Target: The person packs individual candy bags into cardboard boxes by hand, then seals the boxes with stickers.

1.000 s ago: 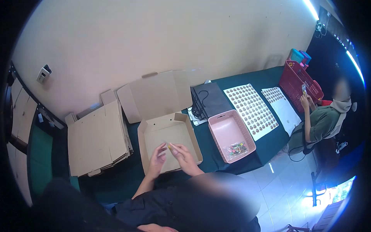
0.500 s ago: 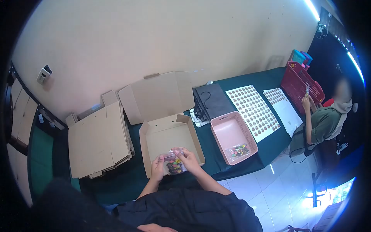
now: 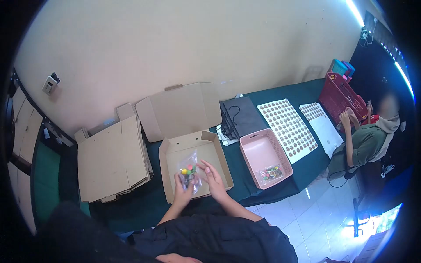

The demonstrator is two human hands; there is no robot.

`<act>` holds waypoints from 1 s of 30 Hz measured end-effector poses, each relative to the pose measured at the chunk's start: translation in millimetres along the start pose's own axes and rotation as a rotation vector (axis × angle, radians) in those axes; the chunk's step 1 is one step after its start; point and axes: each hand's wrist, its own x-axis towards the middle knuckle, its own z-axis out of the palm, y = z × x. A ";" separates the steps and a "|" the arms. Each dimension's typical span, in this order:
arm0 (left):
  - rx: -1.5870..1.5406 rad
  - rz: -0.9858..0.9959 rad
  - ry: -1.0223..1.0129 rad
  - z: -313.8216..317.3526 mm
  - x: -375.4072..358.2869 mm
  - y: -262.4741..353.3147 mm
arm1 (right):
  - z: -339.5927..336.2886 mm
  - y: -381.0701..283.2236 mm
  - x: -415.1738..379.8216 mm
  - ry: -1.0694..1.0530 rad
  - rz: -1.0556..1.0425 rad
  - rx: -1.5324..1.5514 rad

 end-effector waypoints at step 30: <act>-0.063 -0.132 0.046 -21.2 4.1 11.4 | -29.5 29.0 1.8 -0.199 0.097 -0.118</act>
